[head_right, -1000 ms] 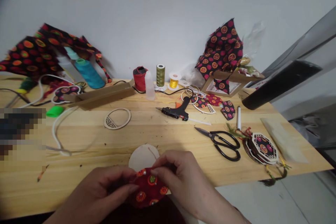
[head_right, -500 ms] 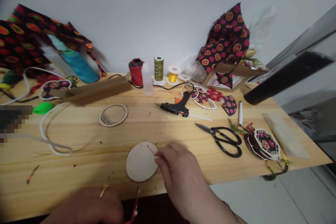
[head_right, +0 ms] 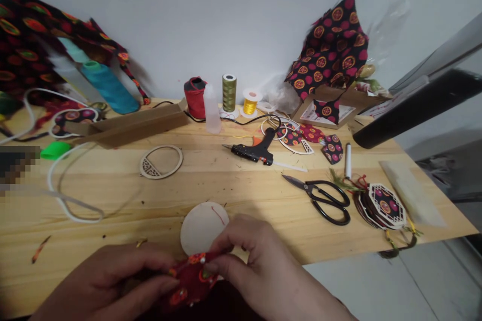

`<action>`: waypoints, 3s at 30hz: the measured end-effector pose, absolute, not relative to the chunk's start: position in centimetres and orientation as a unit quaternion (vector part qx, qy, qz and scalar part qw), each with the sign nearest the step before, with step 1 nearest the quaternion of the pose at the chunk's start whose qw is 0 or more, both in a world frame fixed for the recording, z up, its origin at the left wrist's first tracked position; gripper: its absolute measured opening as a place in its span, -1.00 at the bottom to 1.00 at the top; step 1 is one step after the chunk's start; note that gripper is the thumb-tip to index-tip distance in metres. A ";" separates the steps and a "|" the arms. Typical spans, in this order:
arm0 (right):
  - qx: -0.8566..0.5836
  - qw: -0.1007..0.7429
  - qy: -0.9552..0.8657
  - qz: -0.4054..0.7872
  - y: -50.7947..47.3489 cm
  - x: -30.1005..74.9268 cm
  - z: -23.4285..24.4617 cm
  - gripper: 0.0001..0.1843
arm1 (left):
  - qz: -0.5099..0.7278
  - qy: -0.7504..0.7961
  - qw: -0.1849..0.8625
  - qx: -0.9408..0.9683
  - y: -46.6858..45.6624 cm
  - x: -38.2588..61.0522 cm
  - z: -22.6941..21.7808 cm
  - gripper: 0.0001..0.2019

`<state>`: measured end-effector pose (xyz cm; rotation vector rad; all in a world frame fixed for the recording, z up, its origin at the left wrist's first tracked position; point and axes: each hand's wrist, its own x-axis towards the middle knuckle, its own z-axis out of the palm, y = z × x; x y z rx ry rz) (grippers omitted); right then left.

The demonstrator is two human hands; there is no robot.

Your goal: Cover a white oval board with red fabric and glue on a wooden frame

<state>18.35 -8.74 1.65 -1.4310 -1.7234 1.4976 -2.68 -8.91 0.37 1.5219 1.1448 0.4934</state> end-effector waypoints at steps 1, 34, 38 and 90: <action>-0.537 0.222 -0.617 0.531 -8.7 18.2 1.3 -0.91 | 0.199 0.496 0.544 0.647 -8.8 -2.7 0.2 -0.81; -0.642 0.228 -0.658 0.321 -6.3 17.1 -2.0 -0.85 | 0.094 0.612 0.321 0.717 -5.9 -2.4 -2.3 -0.75; -0.635 0.235 -0.666 0.312 -6.1 17.0 -1.8 -0.85 | 0.100 0.614 0.308 0.720 -5.8 -2.3 -2.2 -0.76; -0.596 0.321 -0.682 0.276 -6.9 16.9 -3.7 -0.55 | 0.231 0.585 0.193 0.753 -5.6 -1.3 -4.0 -0.64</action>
